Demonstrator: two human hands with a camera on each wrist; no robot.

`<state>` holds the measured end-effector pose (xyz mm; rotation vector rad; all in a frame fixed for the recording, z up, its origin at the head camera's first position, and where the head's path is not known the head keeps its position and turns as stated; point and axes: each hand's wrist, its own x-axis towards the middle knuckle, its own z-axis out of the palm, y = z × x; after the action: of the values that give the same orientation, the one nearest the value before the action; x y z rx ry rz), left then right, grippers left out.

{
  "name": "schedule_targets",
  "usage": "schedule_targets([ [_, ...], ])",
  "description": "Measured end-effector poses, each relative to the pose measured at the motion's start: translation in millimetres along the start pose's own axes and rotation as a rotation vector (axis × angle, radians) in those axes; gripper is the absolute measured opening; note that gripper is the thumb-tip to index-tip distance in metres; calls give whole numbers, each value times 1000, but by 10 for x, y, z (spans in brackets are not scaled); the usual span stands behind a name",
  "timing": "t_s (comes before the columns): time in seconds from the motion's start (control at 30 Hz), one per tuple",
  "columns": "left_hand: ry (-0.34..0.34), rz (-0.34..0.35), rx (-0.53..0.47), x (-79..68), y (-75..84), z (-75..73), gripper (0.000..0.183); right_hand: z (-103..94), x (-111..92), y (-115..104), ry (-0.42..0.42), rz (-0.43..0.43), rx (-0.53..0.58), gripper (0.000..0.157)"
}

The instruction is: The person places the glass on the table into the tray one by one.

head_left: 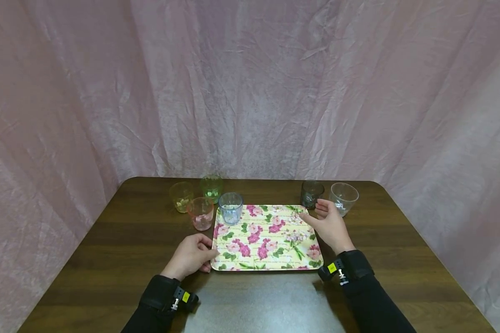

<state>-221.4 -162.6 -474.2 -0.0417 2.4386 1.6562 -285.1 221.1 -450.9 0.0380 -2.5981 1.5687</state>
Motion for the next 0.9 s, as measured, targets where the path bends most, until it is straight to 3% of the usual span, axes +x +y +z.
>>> schedule_targets([
  [0.17, 5, -4, 3, -2, 9, 2, 20, -78, -5, 64, 30, 1, 1, 86],
  [0.9, -2, -10, -4, -4, 15, 2, 21, -470, -124, 329, 100, 44, -13, 96],
])
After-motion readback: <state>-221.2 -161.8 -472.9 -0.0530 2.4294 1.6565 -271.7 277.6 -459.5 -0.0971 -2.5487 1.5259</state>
